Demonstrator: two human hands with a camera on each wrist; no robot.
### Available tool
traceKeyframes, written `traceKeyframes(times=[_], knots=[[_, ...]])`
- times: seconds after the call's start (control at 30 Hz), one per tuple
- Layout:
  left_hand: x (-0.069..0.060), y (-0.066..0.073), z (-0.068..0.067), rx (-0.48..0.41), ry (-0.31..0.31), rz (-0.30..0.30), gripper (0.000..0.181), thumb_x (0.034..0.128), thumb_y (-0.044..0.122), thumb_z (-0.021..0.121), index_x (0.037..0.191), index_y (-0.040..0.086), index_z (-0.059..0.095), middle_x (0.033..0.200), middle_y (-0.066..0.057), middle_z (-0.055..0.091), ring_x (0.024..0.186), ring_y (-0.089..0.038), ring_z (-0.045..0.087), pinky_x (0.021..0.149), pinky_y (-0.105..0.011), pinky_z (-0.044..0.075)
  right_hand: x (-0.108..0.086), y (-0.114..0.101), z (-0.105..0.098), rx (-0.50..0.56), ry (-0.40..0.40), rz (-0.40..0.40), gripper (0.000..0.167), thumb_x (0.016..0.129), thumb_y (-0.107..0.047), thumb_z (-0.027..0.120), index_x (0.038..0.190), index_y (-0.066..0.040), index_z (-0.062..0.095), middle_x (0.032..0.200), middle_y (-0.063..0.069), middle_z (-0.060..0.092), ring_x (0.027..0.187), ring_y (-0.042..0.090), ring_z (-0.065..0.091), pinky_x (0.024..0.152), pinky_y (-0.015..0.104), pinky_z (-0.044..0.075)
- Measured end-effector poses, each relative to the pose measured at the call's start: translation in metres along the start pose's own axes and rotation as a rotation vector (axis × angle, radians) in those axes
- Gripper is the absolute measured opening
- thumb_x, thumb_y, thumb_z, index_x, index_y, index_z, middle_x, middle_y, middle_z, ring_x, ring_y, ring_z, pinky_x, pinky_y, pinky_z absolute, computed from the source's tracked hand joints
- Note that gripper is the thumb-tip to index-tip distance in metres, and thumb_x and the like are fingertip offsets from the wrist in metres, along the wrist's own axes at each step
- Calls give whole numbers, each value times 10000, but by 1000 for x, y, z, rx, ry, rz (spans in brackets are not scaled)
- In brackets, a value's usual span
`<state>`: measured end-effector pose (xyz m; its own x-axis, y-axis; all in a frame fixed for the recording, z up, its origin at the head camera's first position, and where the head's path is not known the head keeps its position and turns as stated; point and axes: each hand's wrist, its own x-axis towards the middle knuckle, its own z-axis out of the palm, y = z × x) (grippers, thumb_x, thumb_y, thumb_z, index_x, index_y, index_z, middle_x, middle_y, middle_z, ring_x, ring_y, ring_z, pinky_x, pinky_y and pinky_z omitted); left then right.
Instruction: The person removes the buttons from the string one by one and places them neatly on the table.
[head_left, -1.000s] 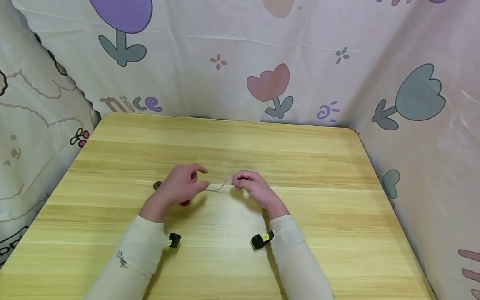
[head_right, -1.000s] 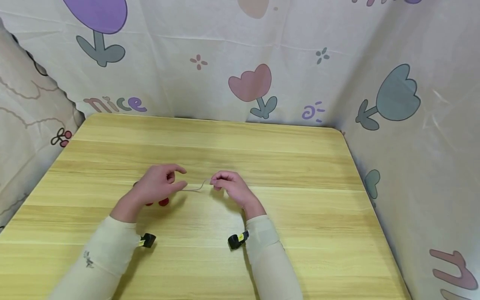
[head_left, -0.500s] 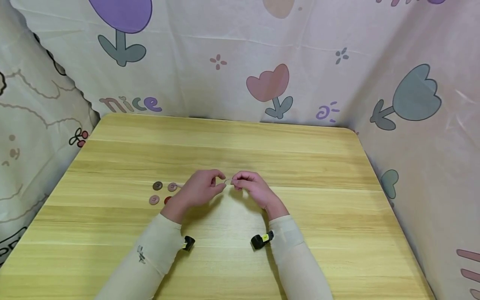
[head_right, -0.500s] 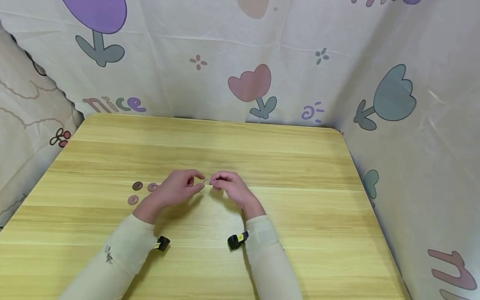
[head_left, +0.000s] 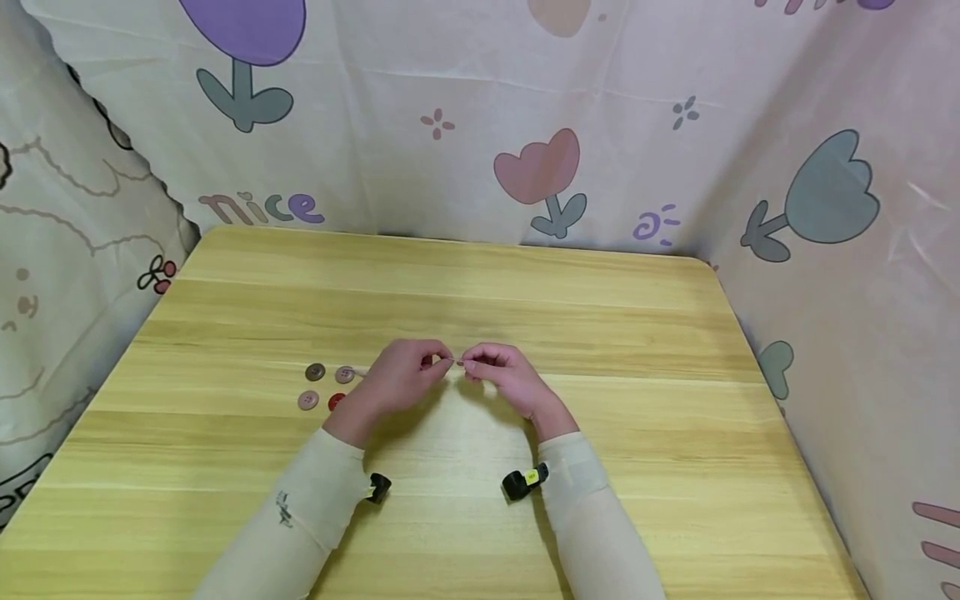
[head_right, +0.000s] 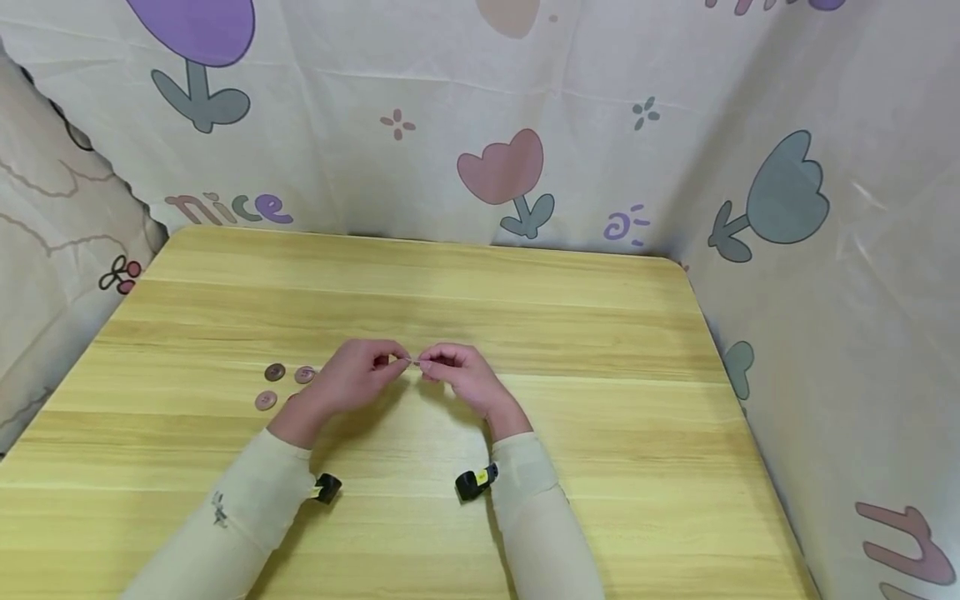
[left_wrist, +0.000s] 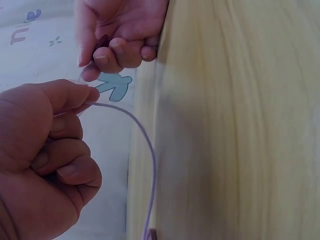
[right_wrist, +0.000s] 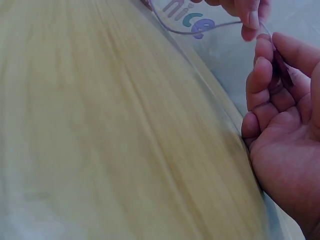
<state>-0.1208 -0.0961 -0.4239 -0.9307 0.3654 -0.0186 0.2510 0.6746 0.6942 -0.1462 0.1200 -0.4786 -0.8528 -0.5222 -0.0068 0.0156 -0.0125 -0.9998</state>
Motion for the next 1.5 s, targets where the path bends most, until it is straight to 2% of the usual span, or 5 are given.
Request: traceKeyframes(times=[0.4,0.77,1.13,1.37,1.5], knots=[[-1,-2,-3,-51,89,41,147,994,176,629,1010,91,747,595,27,468,531,-140,391,535,-324,358,-2,1,0,163,18,-20,86,958,51,599,989,-18,559,1052,206,687,936,345,665,906,461,502],[-2,-1,-3,-67,104,49,140,991,165,629,986,87,746,587,34,458,522,-136,389,521,-314,353,1,1,1,-50,56,17,82,942,-20,678,985,48,692,946,128,728,930,329,699,854,372,522],[-2,-2,-2,-57,107,59,149,1005,166,609,1006,80,730,620,33,493,542,-142,412,535,-321,374,2,-5,5,-291,-56,1,133,1021,1,525,1055,97,610,1043,241,667,1018,373,635,948,381,464],[-4,-4,-5,-101,160,4,150,1000,163,603,984,72,722,693,0,546,618,-189,471,589,-357,414,2,-4,10,-281,-56,-63,122,1051,-46,472,1027,39,557,1093,172,624,1055,285,592,968,390,441],[-4,-8,-5,-97,193,37,139,995,122,602,956,47,713,808,-11,591,714,-192,511,658,-361,440,3,-3,13,-283,-70,-90,110,1053,-50,466,1031,13,553,1111,137,606,1071,247,572,974,384,434]])
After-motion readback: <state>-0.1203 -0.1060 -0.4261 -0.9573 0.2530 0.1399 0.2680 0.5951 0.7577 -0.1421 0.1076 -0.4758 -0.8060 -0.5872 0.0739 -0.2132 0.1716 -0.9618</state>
